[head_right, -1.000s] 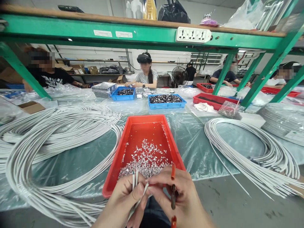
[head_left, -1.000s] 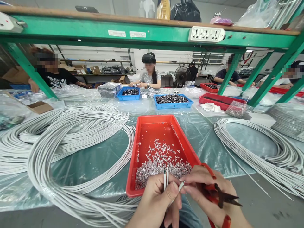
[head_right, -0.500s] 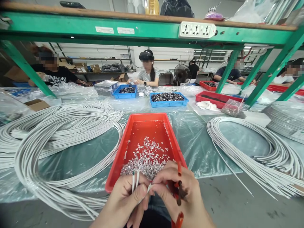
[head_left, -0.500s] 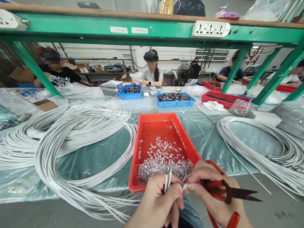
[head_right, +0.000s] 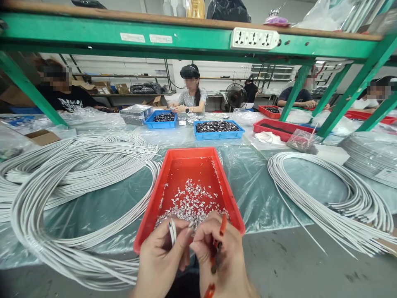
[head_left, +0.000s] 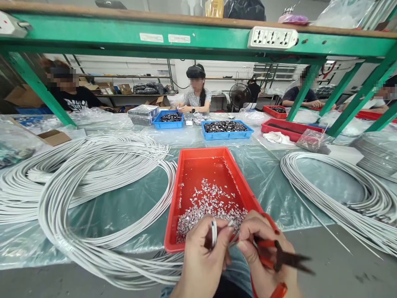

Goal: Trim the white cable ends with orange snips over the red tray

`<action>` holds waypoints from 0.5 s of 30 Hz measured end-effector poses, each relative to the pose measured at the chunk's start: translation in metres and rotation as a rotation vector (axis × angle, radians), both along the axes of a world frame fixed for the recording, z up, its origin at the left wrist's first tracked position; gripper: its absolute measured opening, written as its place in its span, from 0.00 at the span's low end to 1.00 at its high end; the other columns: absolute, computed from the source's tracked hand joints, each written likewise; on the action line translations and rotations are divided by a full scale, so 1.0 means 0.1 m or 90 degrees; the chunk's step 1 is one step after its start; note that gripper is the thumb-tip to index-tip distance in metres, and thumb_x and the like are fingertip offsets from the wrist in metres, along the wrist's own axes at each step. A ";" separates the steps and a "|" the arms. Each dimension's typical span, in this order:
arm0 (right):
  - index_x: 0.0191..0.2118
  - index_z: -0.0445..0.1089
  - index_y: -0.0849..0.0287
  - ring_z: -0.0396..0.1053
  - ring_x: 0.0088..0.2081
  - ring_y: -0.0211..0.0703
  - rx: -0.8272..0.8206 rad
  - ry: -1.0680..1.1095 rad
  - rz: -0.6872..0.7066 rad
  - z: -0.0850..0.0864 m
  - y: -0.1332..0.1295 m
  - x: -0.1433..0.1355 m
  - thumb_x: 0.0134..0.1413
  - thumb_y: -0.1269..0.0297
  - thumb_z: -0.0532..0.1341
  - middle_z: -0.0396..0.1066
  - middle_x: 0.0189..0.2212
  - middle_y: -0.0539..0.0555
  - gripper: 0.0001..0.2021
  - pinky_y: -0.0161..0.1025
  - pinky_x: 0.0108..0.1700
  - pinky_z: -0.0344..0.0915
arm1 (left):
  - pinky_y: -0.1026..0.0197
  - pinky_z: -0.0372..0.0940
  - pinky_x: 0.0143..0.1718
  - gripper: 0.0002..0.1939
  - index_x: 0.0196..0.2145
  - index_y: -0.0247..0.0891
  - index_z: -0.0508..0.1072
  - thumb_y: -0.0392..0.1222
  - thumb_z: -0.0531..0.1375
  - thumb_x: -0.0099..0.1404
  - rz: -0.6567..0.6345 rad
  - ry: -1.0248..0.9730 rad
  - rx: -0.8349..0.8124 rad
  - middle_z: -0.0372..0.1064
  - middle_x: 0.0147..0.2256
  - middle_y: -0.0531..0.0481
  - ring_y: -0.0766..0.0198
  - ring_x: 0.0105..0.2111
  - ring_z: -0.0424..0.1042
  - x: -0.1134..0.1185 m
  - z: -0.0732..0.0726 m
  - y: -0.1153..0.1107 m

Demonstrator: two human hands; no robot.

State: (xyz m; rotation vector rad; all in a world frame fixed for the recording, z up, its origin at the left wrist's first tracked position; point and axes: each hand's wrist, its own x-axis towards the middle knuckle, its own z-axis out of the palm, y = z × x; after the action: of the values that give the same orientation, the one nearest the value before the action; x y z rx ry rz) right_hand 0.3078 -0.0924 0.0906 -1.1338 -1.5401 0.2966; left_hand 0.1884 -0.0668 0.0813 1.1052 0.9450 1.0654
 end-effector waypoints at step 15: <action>0.31 0.75 0.54 0.65 0.21 0.36 -0.047 0.032 0.022 0.09 0.10 0.07 0.51 0.73 0.61 0.69 0.21 0.48 0.07 0.33 0.23 0.61 | 0.77 0.57 0.10 0.23 0.22 0.30 0.68 0.56 0.66 0.51 -0.193 -0.222 -0.183 0.66 0.14 0.55 0.73 0.10 0.66 -0.10 0.05 0.13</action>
State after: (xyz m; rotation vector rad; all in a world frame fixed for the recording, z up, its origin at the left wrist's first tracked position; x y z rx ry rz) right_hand 0.3153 -0.0824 0.1000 -1.1493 -1.5156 0.4061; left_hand 0.1780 -0.0534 0.0859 0.7631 0.6047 0.8083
